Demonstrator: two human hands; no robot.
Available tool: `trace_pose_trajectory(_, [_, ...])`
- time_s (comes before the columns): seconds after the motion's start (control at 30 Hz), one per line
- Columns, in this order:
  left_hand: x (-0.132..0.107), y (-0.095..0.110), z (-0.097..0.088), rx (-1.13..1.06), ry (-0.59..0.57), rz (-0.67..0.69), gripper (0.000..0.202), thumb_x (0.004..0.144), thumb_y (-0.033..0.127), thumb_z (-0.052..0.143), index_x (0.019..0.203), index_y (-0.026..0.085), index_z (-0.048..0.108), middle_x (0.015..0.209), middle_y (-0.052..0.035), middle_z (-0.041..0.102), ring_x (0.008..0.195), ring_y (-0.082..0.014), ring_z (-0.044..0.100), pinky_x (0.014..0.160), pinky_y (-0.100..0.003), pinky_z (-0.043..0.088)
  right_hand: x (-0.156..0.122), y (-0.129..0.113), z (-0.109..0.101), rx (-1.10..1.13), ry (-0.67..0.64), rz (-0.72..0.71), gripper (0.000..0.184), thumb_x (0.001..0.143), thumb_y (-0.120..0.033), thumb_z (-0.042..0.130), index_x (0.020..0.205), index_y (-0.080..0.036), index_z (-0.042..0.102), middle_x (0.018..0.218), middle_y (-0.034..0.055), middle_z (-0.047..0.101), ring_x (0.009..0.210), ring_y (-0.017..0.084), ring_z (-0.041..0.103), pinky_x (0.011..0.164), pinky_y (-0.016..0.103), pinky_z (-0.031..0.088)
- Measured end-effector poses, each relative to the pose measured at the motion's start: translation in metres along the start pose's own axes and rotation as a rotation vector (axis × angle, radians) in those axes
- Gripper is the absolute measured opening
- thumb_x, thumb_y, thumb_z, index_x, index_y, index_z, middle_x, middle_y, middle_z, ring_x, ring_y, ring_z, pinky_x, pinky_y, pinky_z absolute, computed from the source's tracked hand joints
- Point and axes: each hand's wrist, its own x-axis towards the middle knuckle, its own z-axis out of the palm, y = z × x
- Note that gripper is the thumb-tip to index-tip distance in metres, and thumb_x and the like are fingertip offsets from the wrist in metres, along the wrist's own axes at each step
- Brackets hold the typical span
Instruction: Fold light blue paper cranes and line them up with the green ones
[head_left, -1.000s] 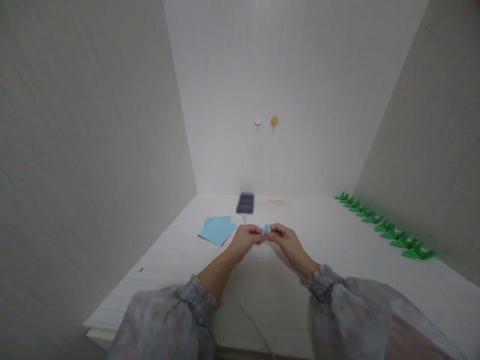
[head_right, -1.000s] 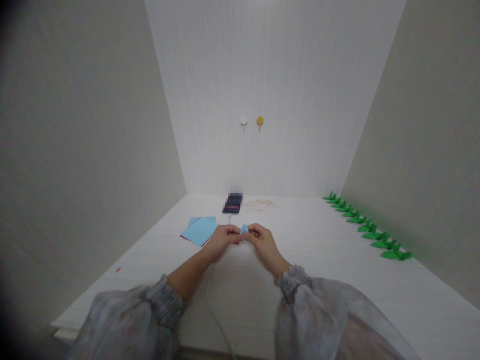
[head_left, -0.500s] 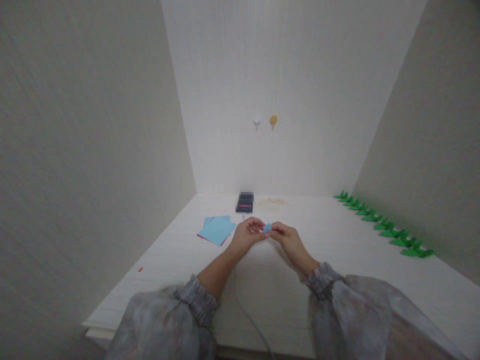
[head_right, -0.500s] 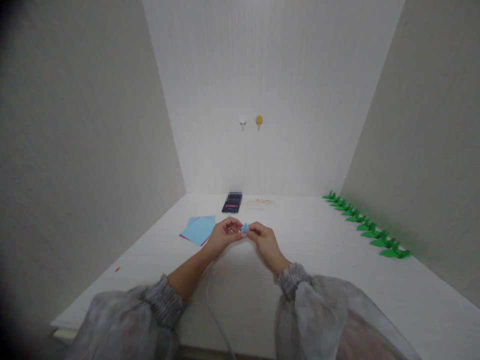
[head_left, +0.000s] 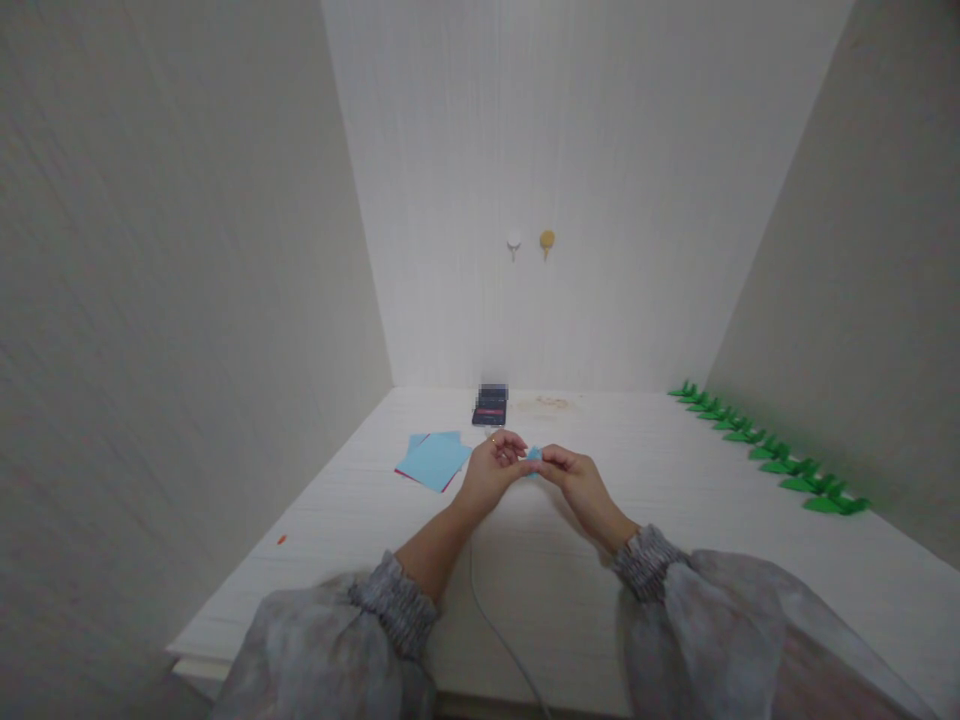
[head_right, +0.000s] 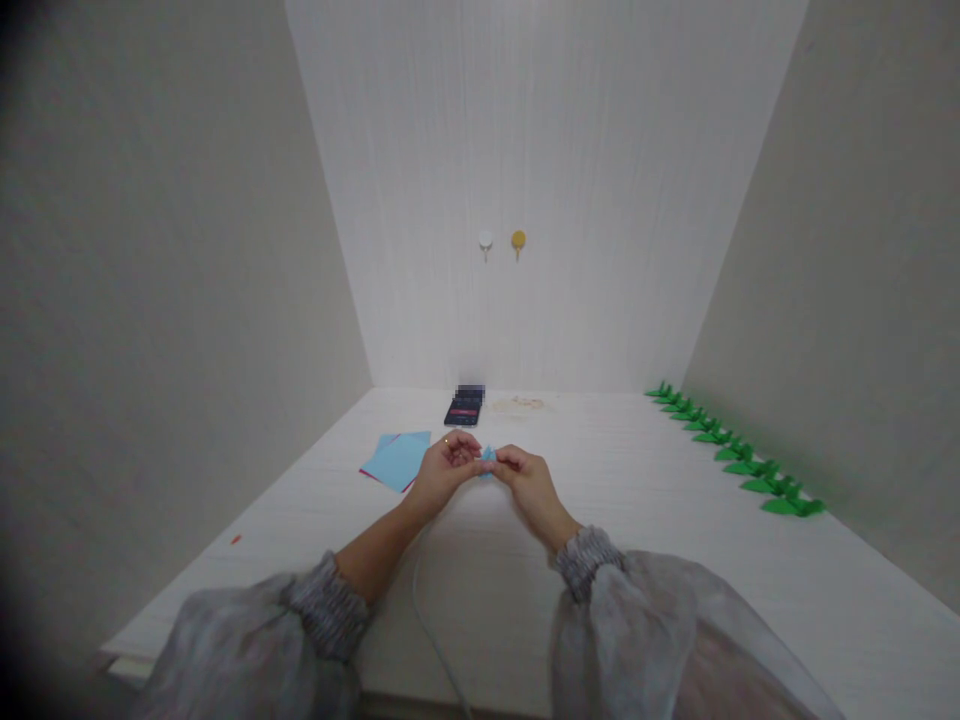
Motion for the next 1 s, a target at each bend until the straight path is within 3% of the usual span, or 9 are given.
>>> trace_pose_trajectory(0.17, [0.0000,0.0040,-0.0016,0.076,-0.020,0.016,0.021,0.064,0.032,0.057,0.071,0.013,0.058,0.064,-0.0009,0.054,0.059,-0.0087,0.048,0.058,-0.022,0.038,0.0001,-0.0025,-0.0001,-0.028,0.020,-0.010,0.013,0.066,-0.028,0.056,0.068,-0.016,0.060,0.068,-0.0005,0.057,0.068,0.013,0.049,0.067,0.024,0.037])
trace_pose_trajectory(0.57, [0.0021,0.0040,-0.0021,0.074,-0.095,-0.041,0.015,0.064,0.027,0.057,0.068,0.012,0.055,0.058,0.0010,0.051,0.055,-0.0081,0.046,0.056,-0.022,0.037,-0.0006,-0.0022,-0.0010,-0.092,0.026,-0.028,0.012,0.066,-0.028,0.055,0.066,-0.016,0.059,0.067,-0.0003,0.056,0.066,0.013,0.049,0.064,0.024,0.036])
trace_pose_trajectory(1.0, [0.0008,0.0023,0.0006,0.151,-0.077,-0.019,0.013,0.069,0.027,0.050,0.069,0.014,0.050,0.057,0.0025,0.048,0.055,-0.0086,0.045,0.057,-0.022,0.036,-0.0007,-0.0055,0.0015,-0.026,0.019,-0.004,0.013,0.065,-0.029,0.056,0.067,-0.017,0.062,0.066,0.0001,0.059,0.068,0.014,0.051,0.068,0.026,0.038])
